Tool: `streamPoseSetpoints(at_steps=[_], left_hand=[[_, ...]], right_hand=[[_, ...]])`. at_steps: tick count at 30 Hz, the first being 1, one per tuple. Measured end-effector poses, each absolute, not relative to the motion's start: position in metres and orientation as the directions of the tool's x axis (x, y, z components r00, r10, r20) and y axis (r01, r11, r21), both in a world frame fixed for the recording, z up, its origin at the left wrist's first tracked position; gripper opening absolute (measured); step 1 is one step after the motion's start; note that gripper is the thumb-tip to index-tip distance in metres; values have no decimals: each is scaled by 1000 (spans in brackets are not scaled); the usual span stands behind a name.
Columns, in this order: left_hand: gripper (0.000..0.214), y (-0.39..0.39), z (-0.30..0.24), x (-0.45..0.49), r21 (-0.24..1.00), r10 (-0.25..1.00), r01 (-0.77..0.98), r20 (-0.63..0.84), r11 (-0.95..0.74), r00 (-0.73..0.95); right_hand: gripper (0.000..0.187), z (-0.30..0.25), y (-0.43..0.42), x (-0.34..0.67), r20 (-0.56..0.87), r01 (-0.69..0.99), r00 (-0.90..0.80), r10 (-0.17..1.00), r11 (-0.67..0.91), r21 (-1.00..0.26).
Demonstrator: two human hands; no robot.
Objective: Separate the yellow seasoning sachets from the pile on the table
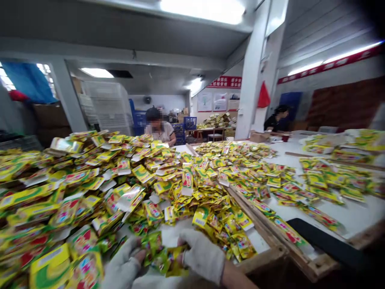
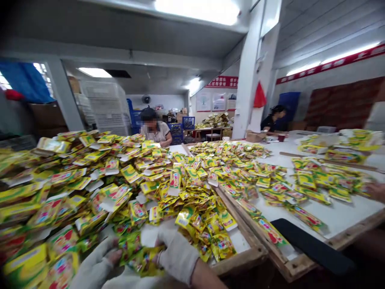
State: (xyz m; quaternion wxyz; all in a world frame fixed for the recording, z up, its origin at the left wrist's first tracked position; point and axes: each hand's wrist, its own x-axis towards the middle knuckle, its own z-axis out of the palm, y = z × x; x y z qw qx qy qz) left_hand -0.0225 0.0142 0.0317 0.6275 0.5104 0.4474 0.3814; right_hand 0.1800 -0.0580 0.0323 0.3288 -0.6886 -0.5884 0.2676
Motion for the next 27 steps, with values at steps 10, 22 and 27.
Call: streamPoseSetpoints(at_steps=[10, 22, 27], left_hand=[[45, -21, 35, 9, 989, 845, 1, -128, 149, 520], [23, 18, 49, 8, 835, 867, 382, 202, -395, 455], [36, 92, 82, -19, 108, 787, 899, 534, -425, 308]], right_hand=[[16, 51, -70, 187, 44, 593, 155, 987, -58, -803], [29, 16, -56, 177, -175, 171, 68, 982, -184, -968], [32, 19, -52, 177, -198, 126, 143, 970, -216, -968]])
